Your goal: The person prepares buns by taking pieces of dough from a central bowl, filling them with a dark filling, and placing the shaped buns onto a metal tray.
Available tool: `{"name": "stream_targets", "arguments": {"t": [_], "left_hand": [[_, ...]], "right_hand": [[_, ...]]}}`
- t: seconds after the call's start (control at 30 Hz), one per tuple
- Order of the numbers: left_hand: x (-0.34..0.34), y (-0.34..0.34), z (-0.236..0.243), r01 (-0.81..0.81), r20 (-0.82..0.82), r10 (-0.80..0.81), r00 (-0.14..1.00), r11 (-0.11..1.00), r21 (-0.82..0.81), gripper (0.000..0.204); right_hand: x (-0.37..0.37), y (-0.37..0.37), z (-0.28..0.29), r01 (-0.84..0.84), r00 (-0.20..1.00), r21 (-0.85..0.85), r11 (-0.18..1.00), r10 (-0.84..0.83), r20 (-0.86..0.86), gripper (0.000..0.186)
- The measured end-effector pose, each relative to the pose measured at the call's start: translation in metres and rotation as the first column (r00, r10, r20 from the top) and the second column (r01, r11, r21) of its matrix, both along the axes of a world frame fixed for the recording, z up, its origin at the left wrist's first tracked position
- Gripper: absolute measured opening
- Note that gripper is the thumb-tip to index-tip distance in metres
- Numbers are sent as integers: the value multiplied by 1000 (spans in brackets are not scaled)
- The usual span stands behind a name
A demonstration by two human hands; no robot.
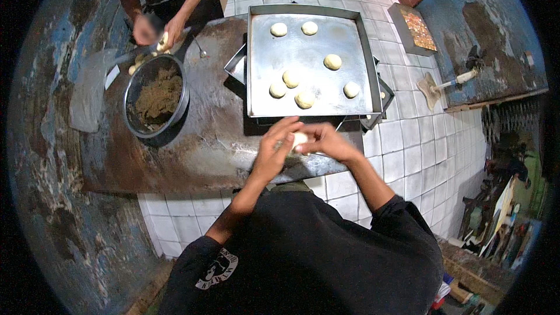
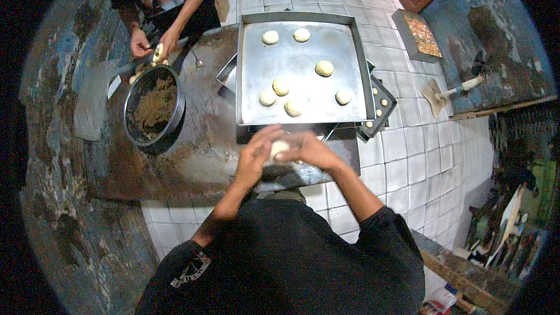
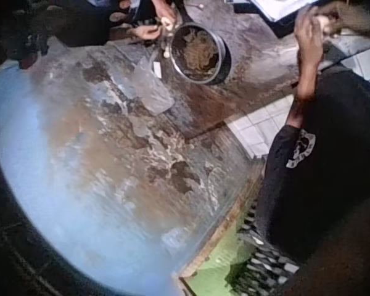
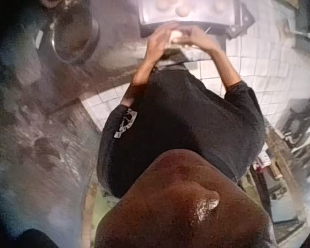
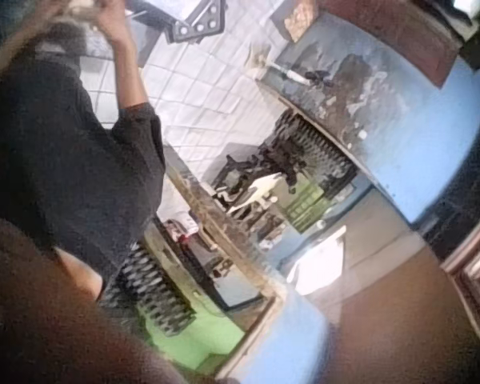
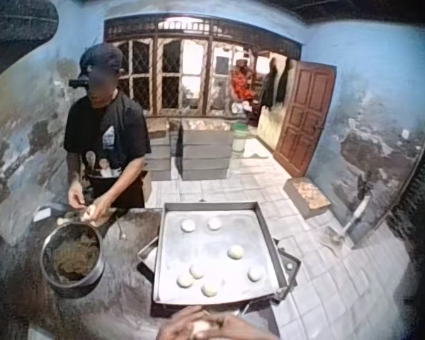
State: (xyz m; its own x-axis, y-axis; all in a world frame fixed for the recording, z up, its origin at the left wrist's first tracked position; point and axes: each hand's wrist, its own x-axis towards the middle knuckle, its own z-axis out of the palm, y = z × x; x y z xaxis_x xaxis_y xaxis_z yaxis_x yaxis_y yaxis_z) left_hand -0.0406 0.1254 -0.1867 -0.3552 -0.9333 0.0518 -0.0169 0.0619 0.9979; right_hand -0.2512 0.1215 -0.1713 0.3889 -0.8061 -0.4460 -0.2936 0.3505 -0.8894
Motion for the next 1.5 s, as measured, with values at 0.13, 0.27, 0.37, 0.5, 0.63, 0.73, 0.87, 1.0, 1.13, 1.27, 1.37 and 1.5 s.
{"name": "stream_targets", "arguments": {"t": [0.13,0.27,0.37,0.5,0.63,0.73,0.87,1.0,1.13,1.27,1.37,1.5], "left_hand": [[36,3,-11,-287,21,287,958,948,139,41],[89,25,-21,-482,33,489,872,843,239,26],[116,40,-29,-622,69,625,778,749,228,24],[118,45,-32,-709,36,742,669,624,329,20],[107,40,-21,-697,49,711,701,671,253,18],[103,38,-21,-681,-5,700,714,696,228,17],[95,32,-20,-670,9,695,719,689,277,16],[67,5,-35,-572,-8,605,797,758,314,17],[36,-25,-32,-420,-115,469,876,857,300,16],[23,-46,-27,-281,-166,349,923,901,329,23],[30,-60,-20,-68,-373,235,897,910,409,43],[70,-71,-29,-82,-558,342,756,896,437,33]], "right_hand": [[-54,-69,-16,-50,804,-640,766,-349,-481,52],[-98,-107,-103,-333,750,-664,670,-238,-617,44],[-98,-134,-100,-405,648,-584,704,-230,-726,33],[-61,-182,-103,-333,738,-845,419,-442,-510,47],[-45,-178,-141,-448,589,-670,591,-369,-719,61],[-50,-171,-136,-401,660,-719,568,-365,-657,57],[-37,-134,-80,-401,657,-716,571,-366,-659,31],[-11,-107,-89,-594,446,-471,652,-221,-867,26],[-17,-116,-62,-379,544,-440,814,-189,-818,28],[-20,-101,-31,138,984,-301,944,-165,-68,30],[27,-83,23,191,976,-203,960,-163,144,28],[107,-86,7,348,931,-242,906,-303,203,31]]}}
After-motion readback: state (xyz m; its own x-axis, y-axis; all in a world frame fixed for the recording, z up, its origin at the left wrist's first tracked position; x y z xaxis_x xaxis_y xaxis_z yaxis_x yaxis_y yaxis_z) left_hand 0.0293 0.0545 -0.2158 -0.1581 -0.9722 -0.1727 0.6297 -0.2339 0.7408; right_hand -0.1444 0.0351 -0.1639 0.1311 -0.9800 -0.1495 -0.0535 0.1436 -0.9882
